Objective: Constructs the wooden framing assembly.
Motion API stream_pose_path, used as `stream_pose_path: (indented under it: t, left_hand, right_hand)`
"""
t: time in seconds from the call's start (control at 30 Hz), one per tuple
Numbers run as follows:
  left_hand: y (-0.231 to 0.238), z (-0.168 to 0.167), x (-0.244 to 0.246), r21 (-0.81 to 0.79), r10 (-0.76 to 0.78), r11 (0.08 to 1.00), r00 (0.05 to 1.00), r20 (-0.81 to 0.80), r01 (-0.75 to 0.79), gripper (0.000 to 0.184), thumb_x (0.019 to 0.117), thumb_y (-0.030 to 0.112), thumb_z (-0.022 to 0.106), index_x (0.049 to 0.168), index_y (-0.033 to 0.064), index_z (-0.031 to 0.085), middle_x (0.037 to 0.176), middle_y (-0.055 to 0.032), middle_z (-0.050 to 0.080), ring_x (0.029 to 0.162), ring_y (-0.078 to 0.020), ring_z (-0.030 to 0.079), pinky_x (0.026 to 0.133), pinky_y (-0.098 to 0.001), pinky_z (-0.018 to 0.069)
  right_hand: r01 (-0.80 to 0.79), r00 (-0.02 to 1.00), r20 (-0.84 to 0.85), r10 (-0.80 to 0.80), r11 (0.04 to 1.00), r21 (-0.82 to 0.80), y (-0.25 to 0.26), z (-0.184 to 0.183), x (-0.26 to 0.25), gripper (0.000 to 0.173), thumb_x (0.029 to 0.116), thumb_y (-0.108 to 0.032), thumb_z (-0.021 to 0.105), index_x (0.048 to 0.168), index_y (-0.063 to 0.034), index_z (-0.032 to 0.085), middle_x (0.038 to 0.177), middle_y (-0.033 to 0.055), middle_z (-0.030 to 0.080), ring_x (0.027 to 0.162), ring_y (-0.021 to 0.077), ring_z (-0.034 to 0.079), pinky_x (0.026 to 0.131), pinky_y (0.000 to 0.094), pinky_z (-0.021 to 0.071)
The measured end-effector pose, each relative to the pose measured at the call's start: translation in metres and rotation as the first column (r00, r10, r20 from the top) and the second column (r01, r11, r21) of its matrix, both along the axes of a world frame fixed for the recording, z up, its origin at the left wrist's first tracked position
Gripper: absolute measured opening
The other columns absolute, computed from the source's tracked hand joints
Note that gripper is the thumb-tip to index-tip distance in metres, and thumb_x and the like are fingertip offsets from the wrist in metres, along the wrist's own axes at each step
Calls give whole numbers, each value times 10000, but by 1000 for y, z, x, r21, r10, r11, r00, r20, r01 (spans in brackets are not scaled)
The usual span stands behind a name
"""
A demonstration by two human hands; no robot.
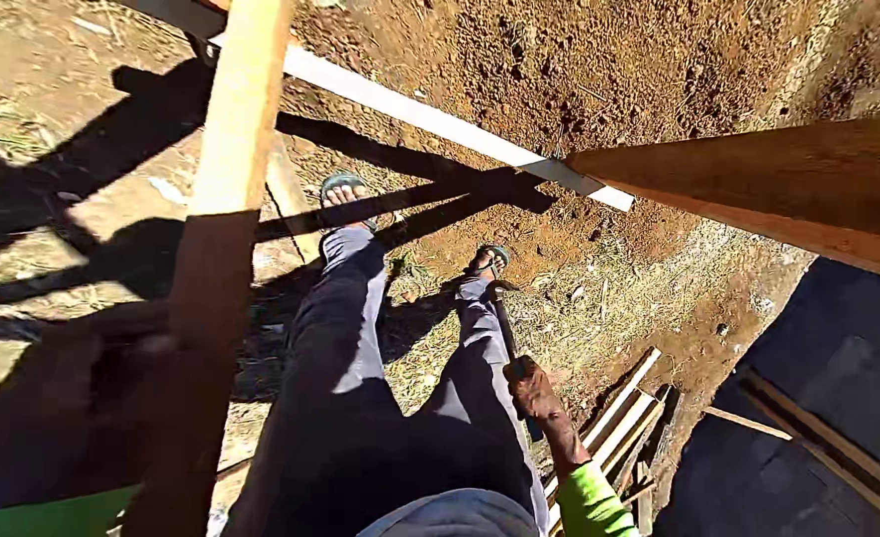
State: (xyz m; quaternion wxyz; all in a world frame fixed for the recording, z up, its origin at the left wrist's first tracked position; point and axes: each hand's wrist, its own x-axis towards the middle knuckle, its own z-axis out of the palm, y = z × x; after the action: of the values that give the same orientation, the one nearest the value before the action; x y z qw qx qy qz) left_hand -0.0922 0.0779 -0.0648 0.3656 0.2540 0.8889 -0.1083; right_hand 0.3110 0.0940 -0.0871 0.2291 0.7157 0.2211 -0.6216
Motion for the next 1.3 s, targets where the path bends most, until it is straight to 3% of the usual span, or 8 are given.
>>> stream_pose_path:
  t: [0.03,0.1,0.2,0.3,0.5,0.8,0.93,1.3]
  left_hand:
    - [-10,-7,-14,365,-46,931,993,111,3,246,1020,176,609,1162,-17,665,971,-148,696,796,-175,663,712,-337,559]
    - [32,6,-29,463,-26,866,906,422,-190,410,1047,203,565,1431,69,512,1122,-113,671,832,-155,670,724,-369,586]
    - [88,4,-22,274,279,752,665,693,-600,259,1042,62,522,1293,87,581,949,-41,694,648,-98,654,552,-263,582]
    - [99,-35,-39,104,320,704,445,836,-702,241,1065,171,488,1264,145,621,988,-41,760,693,-137,730,570,-291,625]
    - [190,-41,-22,107,383,727,530,756,-678,197,1050,95,511,1209,80,625,870,-17,697,704,-133,703,636,-326,632]
    - [281,-90,-30,316,-198,949,748,633,-16,260,1005,112,643,1261,80,674,1052,-73,718,791,-99,668,737,-299,572]
    - [325,-107,-28,376,-503,860,702,505,346,214,1031,201,625,1164,67,724,1212,-108,704,1135,-205,661,1037,-458,497]
    - [426,-200,-53,322,-779,627,581,237,709,240,1003,207,642,1219,119,698,1157,-184,698,1098,-367,663,977,-642,467]
  right_hand:
    - [0,1000,-12,0,1000,6,2,-3,-7,374,1038,-400,548,1236,-84,570,737,70,578,527,191,551,499,389,512]
    - [14,999,-33,-14,1000,13,6,-10,-20,369,1040,-396,548,1225,-77,569,743,76,578,533,199,554,507,399,516]
    - [51,998,-43,-49,998,35,11,-18,-34,366,1041,-389,555,1223,-71,568,733,74,573,522,199,547,501,398,515]
    - [99,994,-47,-97,994,49,18,-23,-43,364,1044,-380,561,1228,-66,560,720,70,566,510,191,539,487,388,512]
    - [215,976,-38,-212,973,89,28,-30,-54,361,1041,-345,583,1264,-64,546,674,55,542,469,176,515,443,365,493]
    - [333,940,-154,-305,920,209,59,-50,-85,333,1043,-284,569,1272,-44,543,655,53,531,449,170,494,416,358,481]
    - [241,966,-158,-206,937,253,79,-61,-99,353,1024,-325,574,1223,-34,578,703,70,589,480,189,545,442,383,513]
    - [383,906,-288,-310,890,247,105,-95,-131,369,1006,-343,582,1227,-49,554,653,43,558,437,179,533,399,370,512]
